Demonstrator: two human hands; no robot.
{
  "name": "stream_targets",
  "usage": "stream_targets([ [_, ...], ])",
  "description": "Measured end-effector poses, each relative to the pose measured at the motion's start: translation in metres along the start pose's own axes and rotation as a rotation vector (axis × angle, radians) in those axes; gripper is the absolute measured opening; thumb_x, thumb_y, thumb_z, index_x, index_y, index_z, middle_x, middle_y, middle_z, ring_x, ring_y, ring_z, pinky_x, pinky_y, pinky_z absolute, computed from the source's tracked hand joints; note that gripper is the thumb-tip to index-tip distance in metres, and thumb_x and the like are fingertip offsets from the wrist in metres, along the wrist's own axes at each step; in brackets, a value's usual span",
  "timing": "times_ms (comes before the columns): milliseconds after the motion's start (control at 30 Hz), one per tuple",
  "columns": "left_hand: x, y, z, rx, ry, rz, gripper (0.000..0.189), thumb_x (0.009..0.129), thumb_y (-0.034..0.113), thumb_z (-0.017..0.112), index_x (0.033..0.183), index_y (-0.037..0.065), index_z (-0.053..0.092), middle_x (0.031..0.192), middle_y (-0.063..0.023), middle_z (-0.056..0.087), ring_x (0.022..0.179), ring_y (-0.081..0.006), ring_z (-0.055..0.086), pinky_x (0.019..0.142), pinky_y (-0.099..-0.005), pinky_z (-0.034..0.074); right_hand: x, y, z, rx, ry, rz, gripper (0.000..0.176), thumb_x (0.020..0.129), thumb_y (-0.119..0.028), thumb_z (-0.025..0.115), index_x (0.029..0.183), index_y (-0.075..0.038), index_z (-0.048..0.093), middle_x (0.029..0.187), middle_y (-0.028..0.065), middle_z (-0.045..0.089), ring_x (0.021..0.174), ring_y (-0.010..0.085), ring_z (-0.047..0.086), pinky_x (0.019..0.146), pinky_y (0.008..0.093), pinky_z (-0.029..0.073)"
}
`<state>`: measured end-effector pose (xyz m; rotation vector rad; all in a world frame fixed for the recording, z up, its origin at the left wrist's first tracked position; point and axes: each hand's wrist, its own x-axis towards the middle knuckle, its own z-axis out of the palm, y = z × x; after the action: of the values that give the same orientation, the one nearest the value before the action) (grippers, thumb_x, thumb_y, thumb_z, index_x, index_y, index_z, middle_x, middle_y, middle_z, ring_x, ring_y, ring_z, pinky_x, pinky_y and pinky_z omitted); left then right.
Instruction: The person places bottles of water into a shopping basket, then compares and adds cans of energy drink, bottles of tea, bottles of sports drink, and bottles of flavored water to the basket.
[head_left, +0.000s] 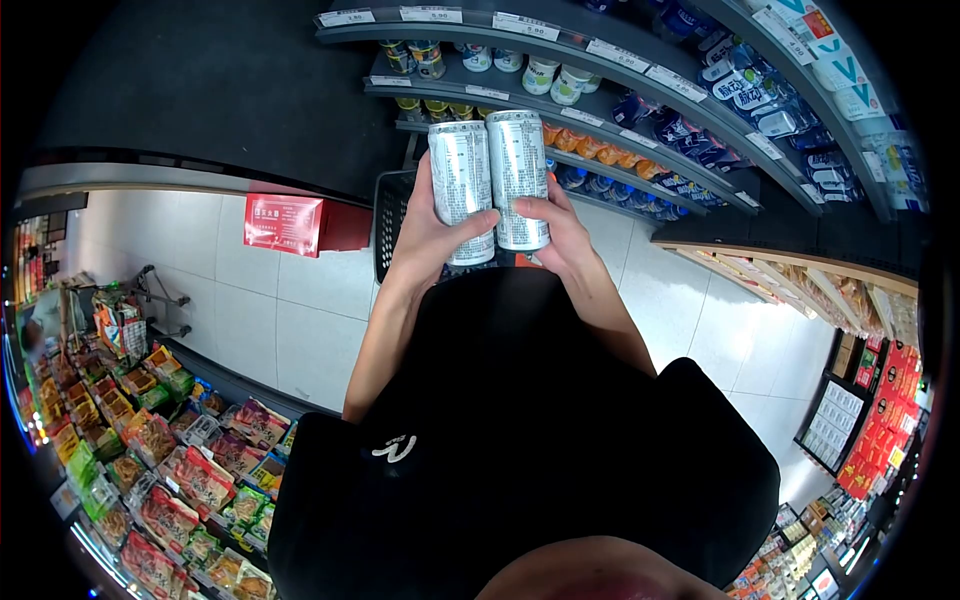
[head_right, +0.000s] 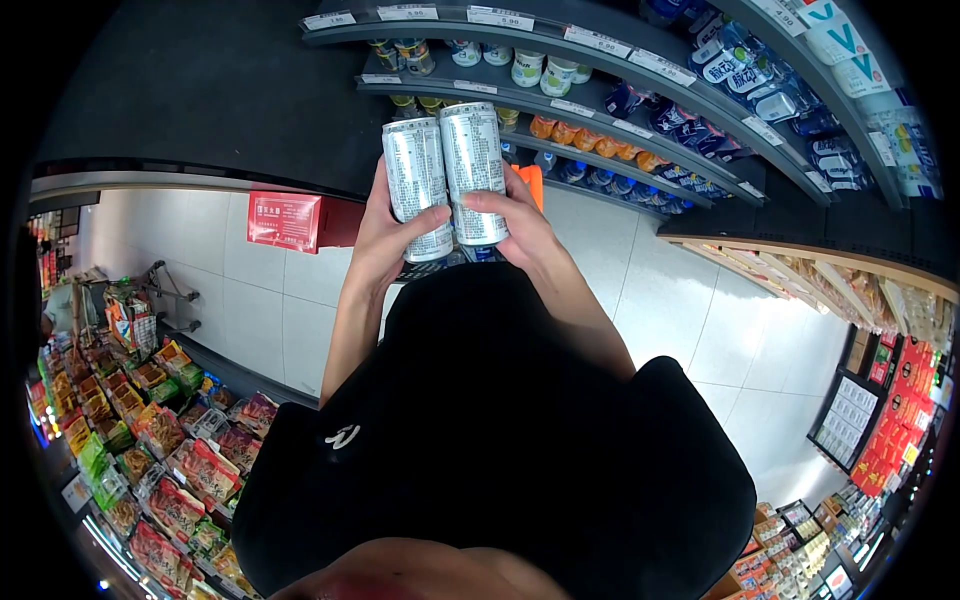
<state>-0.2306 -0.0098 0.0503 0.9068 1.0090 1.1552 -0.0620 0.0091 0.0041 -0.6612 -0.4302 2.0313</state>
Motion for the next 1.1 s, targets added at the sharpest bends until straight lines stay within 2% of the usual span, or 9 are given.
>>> stream_targets([
  [1100,-0.002,-0.013,0.006,-0.05,0.038,-0.033,0.086,0.071,-0.009,0.071,0.142,0.002,0.023,0.128,-0.0156,0.049,0.119,-0.0243,0.051,0.097,-0.0361,0.046,-0.01,0.001,-0.008,-0.006,0.031,-0.032,0.067,0.078,0.001,0.066,0.136,-0.001,0.033,0.124,0.0166,0.052,0.116,0.027,0.054,0.097,0.0403,0.046],
])
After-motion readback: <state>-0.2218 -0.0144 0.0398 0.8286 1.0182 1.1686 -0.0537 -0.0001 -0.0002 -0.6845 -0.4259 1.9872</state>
